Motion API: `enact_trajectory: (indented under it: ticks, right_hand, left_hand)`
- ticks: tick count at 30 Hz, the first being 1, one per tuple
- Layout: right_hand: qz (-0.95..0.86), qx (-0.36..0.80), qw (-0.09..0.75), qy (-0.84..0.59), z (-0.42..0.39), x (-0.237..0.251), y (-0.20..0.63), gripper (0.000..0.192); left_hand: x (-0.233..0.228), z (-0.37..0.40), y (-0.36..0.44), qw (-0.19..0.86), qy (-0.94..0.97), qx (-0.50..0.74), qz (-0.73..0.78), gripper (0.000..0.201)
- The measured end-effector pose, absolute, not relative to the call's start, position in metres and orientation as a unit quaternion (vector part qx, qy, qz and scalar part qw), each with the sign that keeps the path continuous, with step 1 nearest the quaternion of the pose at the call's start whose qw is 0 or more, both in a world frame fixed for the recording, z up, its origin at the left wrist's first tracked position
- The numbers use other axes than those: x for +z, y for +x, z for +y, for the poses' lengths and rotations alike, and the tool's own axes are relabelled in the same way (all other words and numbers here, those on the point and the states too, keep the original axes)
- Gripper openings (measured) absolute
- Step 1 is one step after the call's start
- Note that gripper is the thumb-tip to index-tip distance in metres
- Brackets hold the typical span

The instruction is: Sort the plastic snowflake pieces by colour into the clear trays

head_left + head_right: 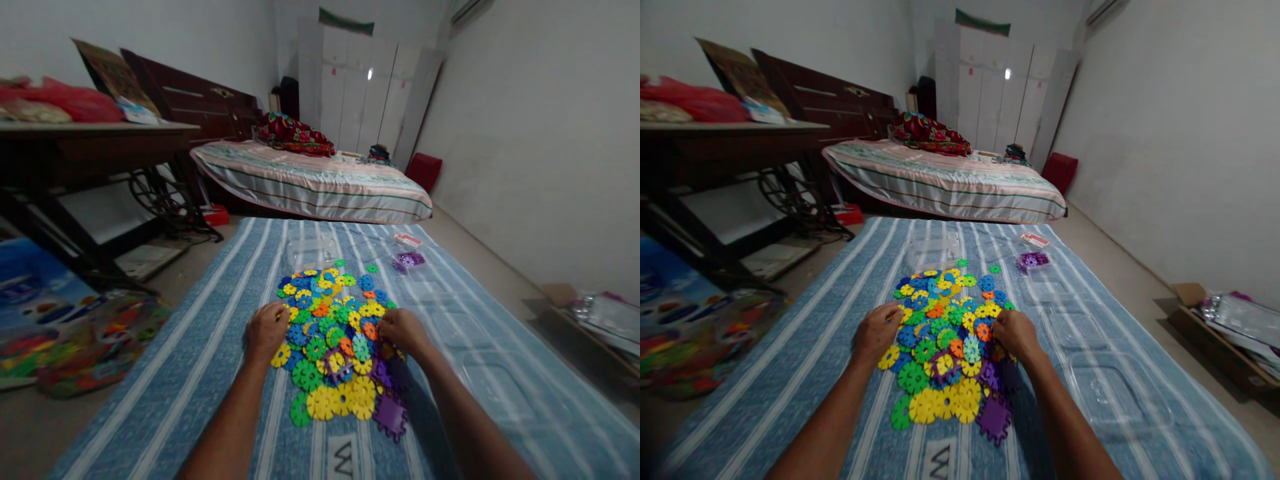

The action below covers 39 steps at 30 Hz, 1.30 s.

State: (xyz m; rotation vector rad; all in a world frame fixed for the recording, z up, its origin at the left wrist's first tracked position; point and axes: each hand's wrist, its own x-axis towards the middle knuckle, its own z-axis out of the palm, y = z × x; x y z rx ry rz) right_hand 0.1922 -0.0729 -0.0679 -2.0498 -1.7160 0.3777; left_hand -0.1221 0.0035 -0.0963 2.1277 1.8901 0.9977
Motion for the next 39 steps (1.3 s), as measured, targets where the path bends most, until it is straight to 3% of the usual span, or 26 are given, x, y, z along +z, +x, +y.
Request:
enact_trajectory:
  ticks: [2,7,9,13,18,25,29,35,39]
  right_hand:
    - [-0.623,0.156,0.242,-0.727,-0.072,-0.073,0.184,0.014]
    - [-0.579,0.268,0.444,-0.629,-0.062,-0.07,0.188,0.031]
    - [-0.558,0.25,0.459,-0.644,-0.062,-0.066,0.195,0.032]
    - [-0.594,0.182,0.299,-0.725,-0.073,-0.059,0.204,0.026]
    - [-0.651,0.185,0.105,-0.728,-0.089,-0.056,0.191,0.021]
    - [-0.678,0.181,0.087,-0.707,-0.092,-0.057,0.192,0.03]
    - [-0.668,0.195,0.149,-0.703,-0.094,-0.065,0.195,0.037]
    - [-0.58,0.271,0.417,-0.645,-0.102,-0.068,0.185,0.037]
    - [-0.491,0.337,0.528,-0.606,-0.1,-0.07,0.178,0.043]
  left_hand:
    - [-0.095,0.003,-0.121,0.066,0.704,0.332,0.625,0.027]
    - [-0.093,0.002,-0.12,0.071,0.7,0.336,0.626,0.027]
    - [-0.093,0.003,-0.12,0.072,0.699,0.333,0.628,0.027]
    - [-0.093,0.004,-0.119,0.071,0.697,0.329,0.633,0.027]
    - [-0.095,0.004,-0.119,0.068,0.696,0.336,0.631,0.026]
    - [-0.095,0.005,-0.119,0.079,0.689,0.338,0.636,0.026]
    - [-0.095,0.005,-0.118,0.087,0.687,0.339,0.637,0.027]
    - [-0.096,0.004,-0.118,0.086,0.686,0.336,0.64,0.027]
    - [-0.096,0.005,-0.119,0.087,0.689,0.342,0.633,0.027]
